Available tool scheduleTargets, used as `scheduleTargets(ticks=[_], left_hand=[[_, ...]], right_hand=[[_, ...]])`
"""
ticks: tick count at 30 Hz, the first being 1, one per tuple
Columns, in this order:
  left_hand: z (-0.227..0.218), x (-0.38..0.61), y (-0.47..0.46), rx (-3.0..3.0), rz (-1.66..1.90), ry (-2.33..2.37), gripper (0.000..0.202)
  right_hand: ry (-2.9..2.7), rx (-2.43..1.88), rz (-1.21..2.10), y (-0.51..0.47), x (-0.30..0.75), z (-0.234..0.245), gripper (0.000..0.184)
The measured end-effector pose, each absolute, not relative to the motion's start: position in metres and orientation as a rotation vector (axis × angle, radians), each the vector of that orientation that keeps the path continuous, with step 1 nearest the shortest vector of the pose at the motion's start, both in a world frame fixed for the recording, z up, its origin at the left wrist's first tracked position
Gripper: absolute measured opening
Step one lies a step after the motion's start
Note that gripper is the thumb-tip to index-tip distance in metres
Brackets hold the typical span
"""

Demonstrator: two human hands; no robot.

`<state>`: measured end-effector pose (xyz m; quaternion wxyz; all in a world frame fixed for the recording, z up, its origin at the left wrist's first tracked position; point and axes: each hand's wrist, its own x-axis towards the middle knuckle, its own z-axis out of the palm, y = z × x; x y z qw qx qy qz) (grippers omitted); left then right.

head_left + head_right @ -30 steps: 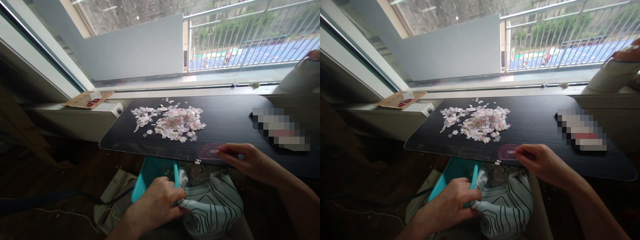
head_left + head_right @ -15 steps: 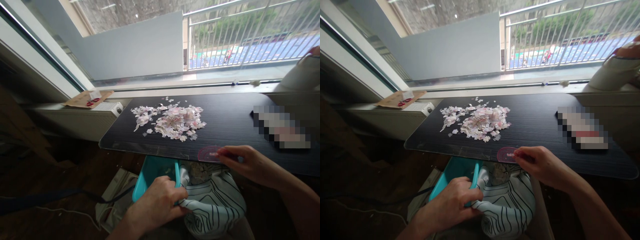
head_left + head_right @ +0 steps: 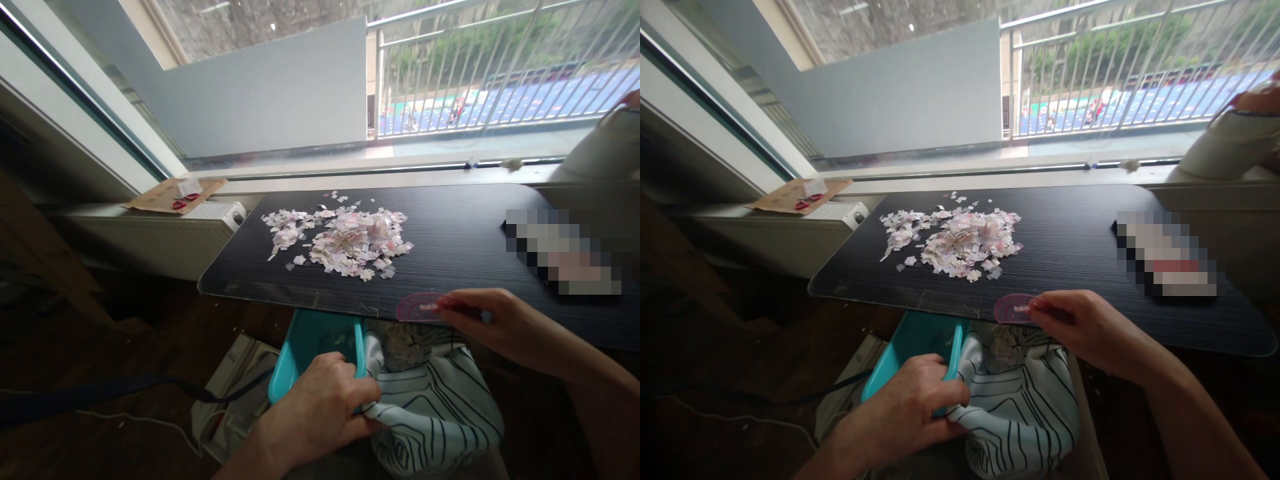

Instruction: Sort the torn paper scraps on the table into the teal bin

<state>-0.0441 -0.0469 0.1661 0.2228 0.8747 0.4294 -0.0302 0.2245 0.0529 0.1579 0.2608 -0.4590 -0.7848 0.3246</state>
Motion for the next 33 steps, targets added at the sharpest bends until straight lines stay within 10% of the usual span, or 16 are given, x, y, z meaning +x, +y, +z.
scheduleTargets(ticks=[33], left_hand=[[0.155, 0.002, -0.038, 2.699, -0.007, 0.775, 0.032]], right_hand=[[-2.086, -1.226, 0.669, 0.076, 0.193, 0.148, 0.03]])
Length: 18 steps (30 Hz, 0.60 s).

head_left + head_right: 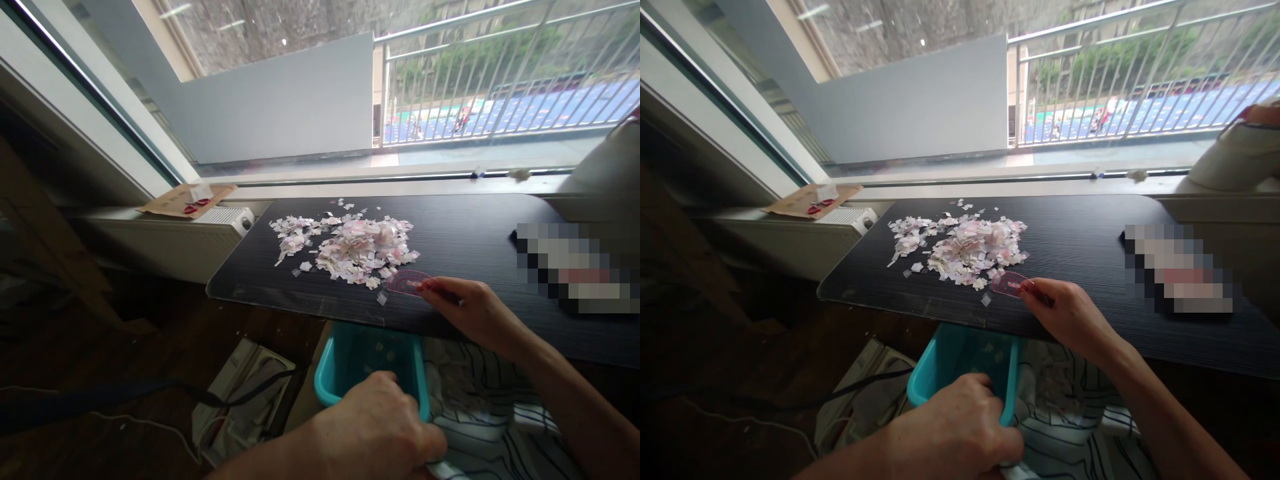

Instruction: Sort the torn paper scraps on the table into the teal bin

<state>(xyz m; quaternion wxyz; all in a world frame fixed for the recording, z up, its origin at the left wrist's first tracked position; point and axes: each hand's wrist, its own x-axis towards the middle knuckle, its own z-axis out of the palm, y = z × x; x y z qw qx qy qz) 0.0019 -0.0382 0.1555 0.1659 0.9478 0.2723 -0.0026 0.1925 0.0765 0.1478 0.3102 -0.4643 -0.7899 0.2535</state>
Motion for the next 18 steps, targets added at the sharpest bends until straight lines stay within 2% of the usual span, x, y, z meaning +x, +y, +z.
scheduleTargets(ticks=[18], left_hand=[[0.154, 0.003, -0.039, 2.729, 0.045, 0.766, 0.033]], right_hand=[[-2.162, -1.122, 0.87, 0.062, 0.181, 0.151, 0.028]])
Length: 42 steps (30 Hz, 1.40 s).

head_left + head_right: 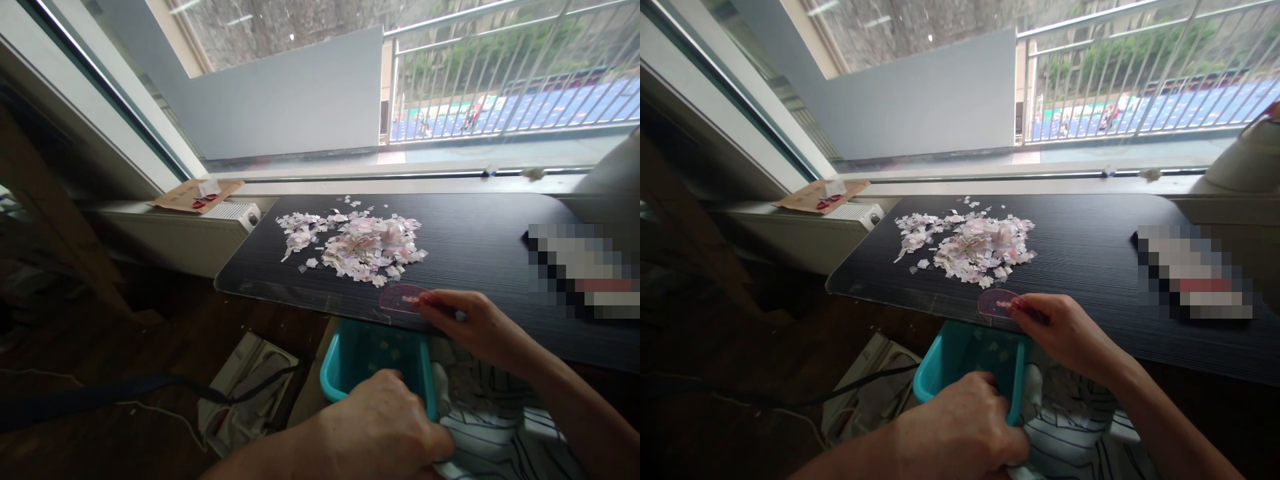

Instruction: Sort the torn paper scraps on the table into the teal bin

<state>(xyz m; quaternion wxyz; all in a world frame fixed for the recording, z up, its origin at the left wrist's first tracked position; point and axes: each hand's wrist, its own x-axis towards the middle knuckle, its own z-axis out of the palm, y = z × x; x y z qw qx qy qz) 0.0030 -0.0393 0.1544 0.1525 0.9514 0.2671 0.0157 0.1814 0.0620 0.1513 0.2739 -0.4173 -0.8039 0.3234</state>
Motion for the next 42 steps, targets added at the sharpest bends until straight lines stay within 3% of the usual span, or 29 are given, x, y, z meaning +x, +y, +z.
scheduleTargets(ticks=[8, 16, 42], left_hand=[[0.153, 0.003, -0.039, 2.722, 0.022, 0.781, 0.037], [0.157, -0.003, -0.042, 2.713, -0.063, 0.832, 0.032], [0.156, -0.006, -0.042, 2.734, -0.055, 0.805, 0.028]], right_hand=[[-2.219, -1.133, 0.849, 0.061, 0.187, 0.151, 0.029], [-2.081, -1.317, 0.508, 0.09, 0.2, 0.142, 0.034], [-2.075, -1.262, 0.576, 0.09, 0.194, 0.138, 0.034]])
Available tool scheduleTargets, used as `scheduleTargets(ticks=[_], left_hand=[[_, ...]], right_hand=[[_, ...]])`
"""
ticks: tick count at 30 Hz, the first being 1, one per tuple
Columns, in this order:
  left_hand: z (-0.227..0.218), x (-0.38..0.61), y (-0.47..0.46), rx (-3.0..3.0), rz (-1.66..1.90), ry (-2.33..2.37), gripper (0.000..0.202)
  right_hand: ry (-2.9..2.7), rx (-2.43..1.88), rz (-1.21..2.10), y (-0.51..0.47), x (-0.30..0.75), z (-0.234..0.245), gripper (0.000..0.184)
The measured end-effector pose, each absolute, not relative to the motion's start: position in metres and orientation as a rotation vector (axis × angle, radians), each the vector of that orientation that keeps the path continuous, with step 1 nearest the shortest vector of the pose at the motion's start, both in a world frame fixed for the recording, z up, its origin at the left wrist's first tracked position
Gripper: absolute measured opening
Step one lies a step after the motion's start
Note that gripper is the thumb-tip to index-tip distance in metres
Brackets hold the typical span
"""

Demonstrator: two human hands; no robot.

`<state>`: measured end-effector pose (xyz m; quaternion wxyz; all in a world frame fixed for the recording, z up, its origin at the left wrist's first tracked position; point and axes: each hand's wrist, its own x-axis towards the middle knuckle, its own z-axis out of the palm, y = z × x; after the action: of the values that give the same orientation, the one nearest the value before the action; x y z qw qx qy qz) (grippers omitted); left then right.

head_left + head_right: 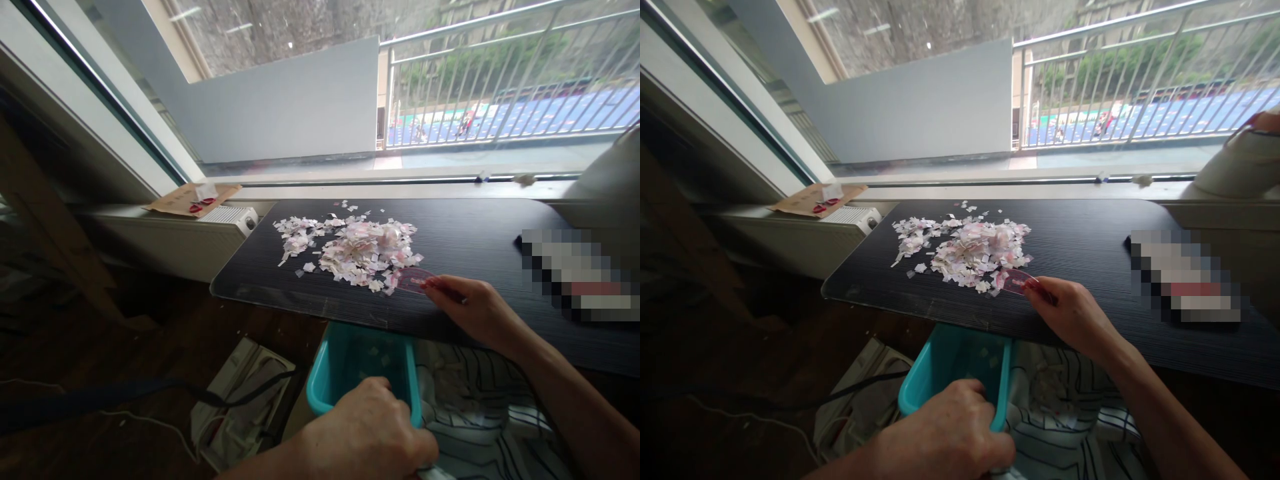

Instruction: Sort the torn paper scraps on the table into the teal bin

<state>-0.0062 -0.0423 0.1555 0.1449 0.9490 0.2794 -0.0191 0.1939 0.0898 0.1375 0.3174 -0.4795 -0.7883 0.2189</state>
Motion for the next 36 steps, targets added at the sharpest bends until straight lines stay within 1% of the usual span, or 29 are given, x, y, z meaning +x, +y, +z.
scheduleTargets(ticks=[6, 9, 15, 20, 26, 36], left_hand=[[0.156, -0.004, -0.047, 2.767, -0.081, 0.773, 0.023], [0.158, -0.003, -0.05, 2.783, -0.113, 0.797, 0.021], [0.157, -0.004, -0.053, 2.729, -0.093, 0.825, 0.027], [0.157, -0.007, -0.06, 2.648, -0.058, 0.933, 0.029], [0.156, -0.011, -0.068, 2.648, -0.013, 1.007, 0.034], [0.164, -0.009, -0.075, 2.659, -0.037, 1.065, 0.033]], right_hand=[[-2.161, -1.179, 0.681, 0.08, 0.19, 0.141, 0.033], [-2.141, -1.188, 0.662, 0.08, 0.187, 0.142, 0.033], [-2.152, -1.167, 0.639, 0.082, 0.186, 0.139, 0.034], [-2.096, -1.266, 0.604, 0.082, 0.191, 0.137, 0.037], [-2.088, -1.218, 0.715, 0.07, 0.188, 0.142, 0.037], [-2.178, -1.251, 0.708, 0.061, 0.177, 0.145, 0.041]])
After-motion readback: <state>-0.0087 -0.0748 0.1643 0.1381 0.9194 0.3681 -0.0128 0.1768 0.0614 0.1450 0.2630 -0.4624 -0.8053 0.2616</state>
